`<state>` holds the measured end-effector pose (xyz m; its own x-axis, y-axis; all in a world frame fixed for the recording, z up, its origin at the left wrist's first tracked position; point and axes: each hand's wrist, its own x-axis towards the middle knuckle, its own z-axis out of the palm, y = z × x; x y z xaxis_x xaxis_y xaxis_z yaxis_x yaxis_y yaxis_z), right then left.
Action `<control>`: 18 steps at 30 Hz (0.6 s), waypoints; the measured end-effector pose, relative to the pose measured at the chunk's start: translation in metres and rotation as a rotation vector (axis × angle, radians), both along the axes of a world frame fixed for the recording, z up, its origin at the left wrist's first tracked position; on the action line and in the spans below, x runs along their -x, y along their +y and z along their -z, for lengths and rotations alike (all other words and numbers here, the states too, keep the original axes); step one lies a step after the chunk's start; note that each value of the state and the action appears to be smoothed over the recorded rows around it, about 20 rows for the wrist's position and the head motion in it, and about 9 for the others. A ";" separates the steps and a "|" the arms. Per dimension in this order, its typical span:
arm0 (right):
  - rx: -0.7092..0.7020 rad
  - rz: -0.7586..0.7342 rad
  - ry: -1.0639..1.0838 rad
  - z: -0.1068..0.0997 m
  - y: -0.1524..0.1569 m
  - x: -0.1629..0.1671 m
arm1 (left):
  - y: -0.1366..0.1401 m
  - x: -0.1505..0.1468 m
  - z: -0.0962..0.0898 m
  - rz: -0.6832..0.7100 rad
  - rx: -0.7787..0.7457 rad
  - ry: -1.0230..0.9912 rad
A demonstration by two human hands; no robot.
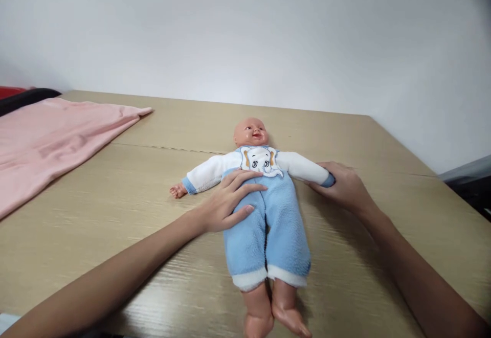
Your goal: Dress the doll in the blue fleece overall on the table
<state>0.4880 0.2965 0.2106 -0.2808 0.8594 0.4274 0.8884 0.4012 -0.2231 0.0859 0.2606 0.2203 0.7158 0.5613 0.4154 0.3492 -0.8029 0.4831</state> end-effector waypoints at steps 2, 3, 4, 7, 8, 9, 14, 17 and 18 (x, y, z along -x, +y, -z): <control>-0.088 0.031 0.042 -0.013 -0.006 0.002 | 0.003 0.000 0.003 -0.005 -0.014 0.003; -0.123 0.057 0.077 -0.020 -0.009 0.006 | 0.004 0.001 0.003 -0.009 -0.019 0.003; -0.152 0.082 0.113 -0.028 -0.013 0.011 | 0.005 0.001 0.003 -0.014 -0.016 0.005; -0.200 0.098 0.138 -0.050 -0.022 0.032 | 0.004 -0.002 -0.003 -0.035 0.027 -0.004; -0.203 0.084 0.117 -0.057 -0.024 0.039 | 0.004 -0.004 -0.006 -0.052 0.044 -0.021; -0.201 0.064 0.098 -0.064 -0.026 0.047 | 0.004 -0.008 -0.010 -0.083 0.057 -0.046; -0.200 0.022 0.136 -0.091 -0.025 0.075 | 0.014 -0.037 -0.028 -0.302 0.016 -0.118; -0.202 0.074 0.240 -0.100 -0.021 0.088 | 0.027 -0.060 -0.034 -0.326 -0.042 -0.126; -0.206 0.084 0.264 -0.101 -0.019 0.093 | 0.032 -0.068 -0.035 -0.331 -0.061 -0.127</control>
